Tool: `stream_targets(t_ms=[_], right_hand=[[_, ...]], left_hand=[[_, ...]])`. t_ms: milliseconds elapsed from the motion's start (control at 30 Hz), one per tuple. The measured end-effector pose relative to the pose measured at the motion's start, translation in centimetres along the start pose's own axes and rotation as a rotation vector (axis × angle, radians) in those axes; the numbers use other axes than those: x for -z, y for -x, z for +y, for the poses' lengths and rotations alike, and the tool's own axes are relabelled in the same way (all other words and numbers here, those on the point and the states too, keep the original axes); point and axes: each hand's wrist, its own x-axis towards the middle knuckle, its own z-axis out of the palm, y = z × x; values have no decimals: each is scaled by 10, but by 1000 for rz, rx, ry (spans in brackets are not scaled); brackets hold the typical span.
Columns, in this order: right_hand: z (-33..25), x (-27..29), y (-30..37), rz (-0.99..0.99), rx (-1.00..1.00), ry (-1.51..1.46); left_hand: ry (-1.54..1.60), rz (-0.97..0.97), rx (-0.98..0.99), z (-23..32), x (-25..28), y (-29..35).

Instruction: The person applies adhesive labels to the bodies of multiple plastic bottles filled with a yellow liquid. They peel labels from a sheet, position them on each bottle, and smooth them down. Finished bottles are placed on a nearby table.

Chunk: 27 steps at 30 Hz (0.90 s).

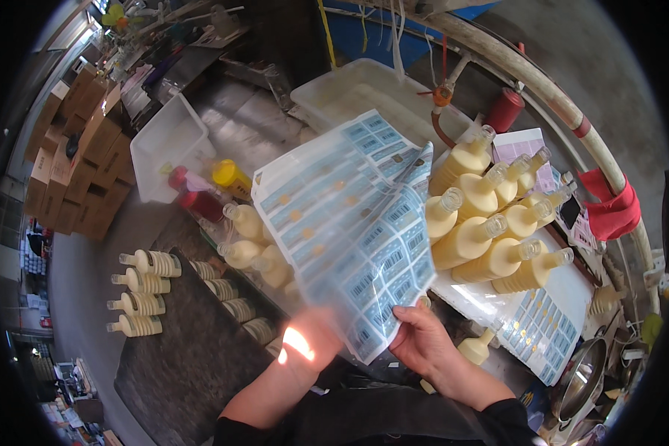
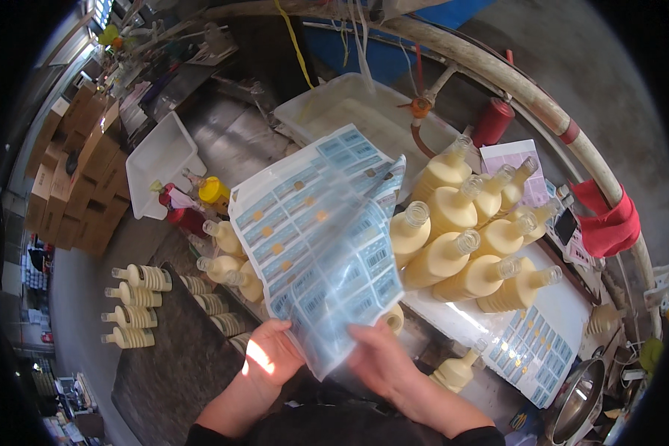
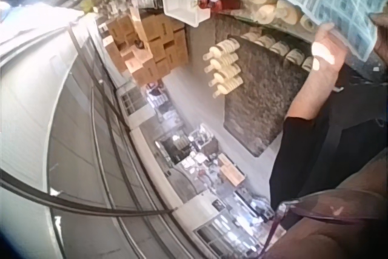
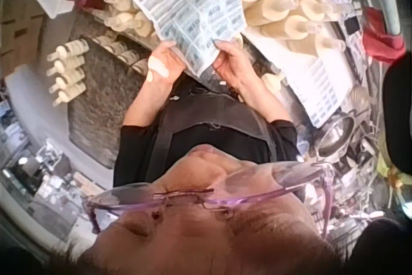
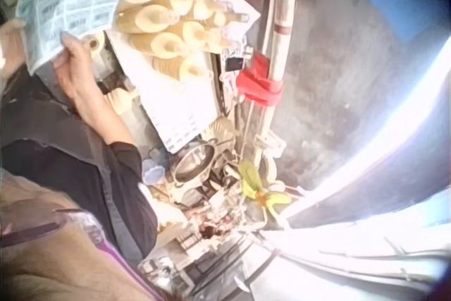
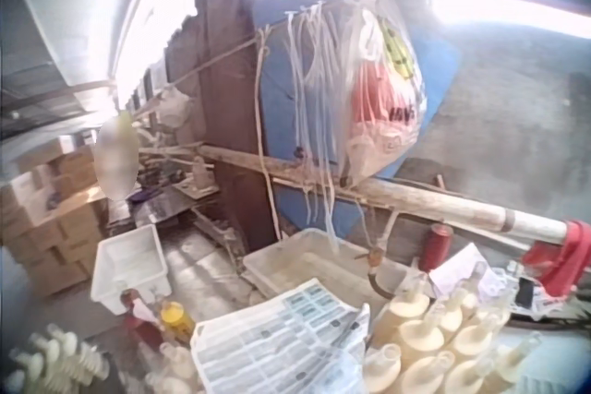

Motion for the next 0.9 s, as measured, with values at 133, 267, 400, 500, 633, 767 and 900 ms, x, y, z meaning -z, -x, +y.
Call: stream_targets(t_ms=[133, 267, 400, 500, 633, 767, 900], right_hand=[[-17, -21, 0, 65, -46, 185], [-39, -50, -10, 66, 48, 237], [-65, -87, -21, -1, 172, 348], [-81, -113, -28, -59, 318, 351], [-105, -138, -30, -145, 365, 376], [-112, -139, -17, -189, 441, 487], [-109, -106, -14, -156, 275, 664]], left_hand=[[152, -174, -62, 24, 4, -10], [-217, 63, -290, 72, -16, -42], [-139, 101, -288, 126, -33, -76], [-189, -61, -225, 168, -42, -94], [-396, -253, -414, 197, -68, -84], [-348, -42, -655, 199, -94, -49], [-353, 407, -775, 159, -65, -5]])
